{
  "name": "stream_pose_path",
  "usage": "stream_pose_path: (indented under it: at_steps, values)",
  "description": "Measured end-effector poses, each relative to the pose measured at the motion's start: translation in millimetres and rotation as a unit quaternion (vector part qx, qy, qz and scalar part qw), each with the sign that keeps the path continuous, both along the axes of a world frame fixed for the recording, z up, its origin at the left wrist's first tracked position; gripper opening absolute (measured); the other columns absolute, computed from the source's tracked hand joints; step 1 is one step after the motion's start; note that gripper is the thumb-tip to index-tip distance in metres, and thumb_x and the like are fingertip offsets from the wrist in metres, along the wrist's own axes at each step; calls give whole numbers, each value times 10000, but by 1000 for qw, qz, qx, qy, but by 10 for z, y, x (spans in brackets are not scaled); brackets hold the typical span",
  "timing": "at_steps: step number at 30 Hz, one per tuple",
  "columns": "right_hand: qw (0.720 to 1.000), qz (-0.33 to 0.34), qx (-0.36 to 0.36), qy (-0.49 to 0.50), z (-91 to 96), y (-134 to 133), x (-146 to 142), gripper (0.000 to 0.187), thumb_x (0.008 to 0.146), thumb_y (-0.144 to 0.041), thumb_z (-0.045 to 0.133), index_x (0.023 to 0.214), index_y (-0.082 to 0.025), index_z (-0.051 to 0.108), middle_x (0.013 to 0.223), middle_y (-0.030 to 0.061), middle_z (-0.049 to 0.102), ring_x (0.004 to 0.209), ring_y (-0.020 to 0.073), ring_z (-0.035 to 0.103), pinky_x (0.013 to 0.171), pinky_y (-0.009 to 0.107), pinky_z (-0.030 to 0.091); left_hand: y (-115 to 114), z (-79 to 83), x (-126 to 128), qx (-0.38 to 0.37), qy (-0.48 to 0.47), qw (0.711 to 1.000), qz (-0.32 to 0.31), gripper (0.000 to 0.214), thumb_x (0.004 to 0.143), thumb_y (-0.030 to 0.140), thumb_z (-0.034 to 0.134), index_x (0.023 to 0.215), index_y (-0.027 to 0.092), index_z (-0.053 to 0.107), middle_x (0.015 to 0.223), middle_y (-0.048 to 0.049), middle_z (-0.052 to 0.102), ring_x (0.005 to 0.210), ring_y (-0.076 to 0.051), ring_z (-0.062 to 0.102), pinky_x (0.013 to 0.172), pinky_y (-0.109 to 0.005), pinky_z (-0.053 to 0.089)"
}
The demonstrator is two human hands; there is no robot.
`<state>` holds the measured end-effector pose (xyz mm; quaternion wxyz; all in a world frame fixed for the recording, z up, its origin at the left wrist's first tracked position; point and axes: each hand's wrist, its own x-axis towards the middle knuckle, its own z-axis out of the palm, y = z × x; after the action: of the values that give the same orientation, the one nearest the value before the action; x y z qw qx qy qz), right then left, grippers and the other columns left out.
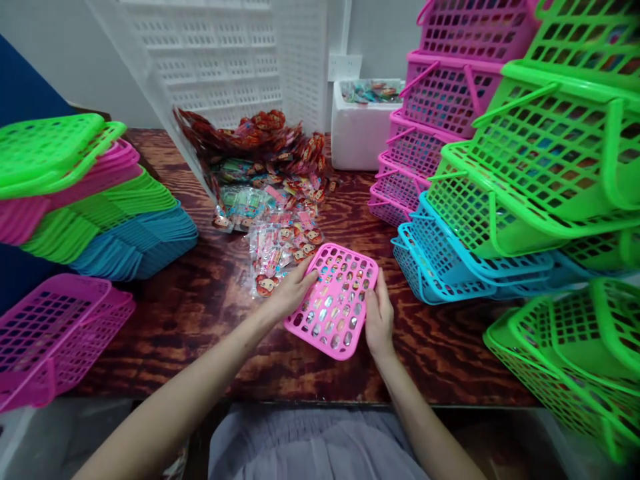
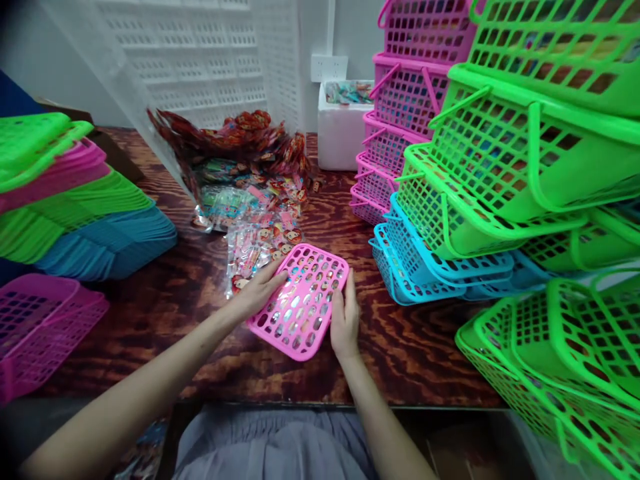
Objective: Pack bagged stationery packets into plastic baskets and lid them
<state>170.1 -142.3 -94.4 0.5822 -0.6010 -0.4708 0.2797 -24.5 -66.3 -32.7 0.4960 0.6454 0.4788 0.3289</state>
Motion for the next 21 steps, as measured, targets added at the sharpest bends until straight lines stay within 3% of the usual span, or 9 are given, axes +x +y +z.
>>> stream_pose_path:
  at_steps: [4,6,9,11,13,15,17,21]
  values:
    - [999,31,-4,36,51,161,41,603,967,-476,449,1503,-211,378,1530,86,429,1415,233,377,1167,423,294,-100,-20,65,-25,-26,996,80,374,869,368,566,1197,203,633,1314,-65,631,1219,-247,564,1072,-348,381]
    - [996,50,-7,68,88,161,45,593,950,-488,479,1472,-212,426,1518,87,445,1394,237,407,1157,427,311,-137,-53,76,-33,-36,994,101,398,865,374,564,1214,185,602,1224,-82,667,1099,-231,622,962,-338,462]
    - [995,6,-33,98,146,-56,58,544,919,-527,521,1360,-209,532,1418,104,544,1280,254,518,1037,418,444,-239,-110,24,-42,-43,986,153,396,864,444,561,1158,178,572,1040,-70,683,844,-187,646,710,-284,505]
    - [993,-53,-70,73,198,-320,55,448,883,-558,567,1159,-210,625,1191,91,658,1068,245,613,855,363,519,-345,-134,-68,-39,-40,982,181,339,839,488,599,999,190,577,899,-26,650,737,-152,597,625,-243,458]
    - [991,-32,-124,40,271,-584,25,359,866,-573,589,869,-216,631,836,26,654,772,194,596,651,291,488,-459,-139,-184,-46,-38,983,174,343,787,515,661,803,192,550,734,17,584,650,-127,534,571,-217,405]
    - [984,40,-168,44,352,-760,-32,414,869,-585,579,678,-221,534,622,-28,514,596,149,478,532,253,394,-549,-128,-290,-76,-43,987,136,400,760,556,676,704,187,531,627,32,534,575,-118,490,522,-215,371]
    - [976,84,-185,73,410,-820,-93,450,868,-597,571,637,-223,475,586,-46,438,557,131,406,502,243,340,-600,-116,-354,-113,-54,988,96,438,764,603,649,705,178,558,601,23,542,535,-121,483,494,-223,365]
    - [974,111,-169,99,391,-774,-146,397,892,-566,558,703,-223,492,693,-30,490,649,143,437,590,239,383,-637,-149,-343,-122,-80,987,72,464,786,625,624,722,168,570,640,14,553,580,-122,485,537,-229,379]
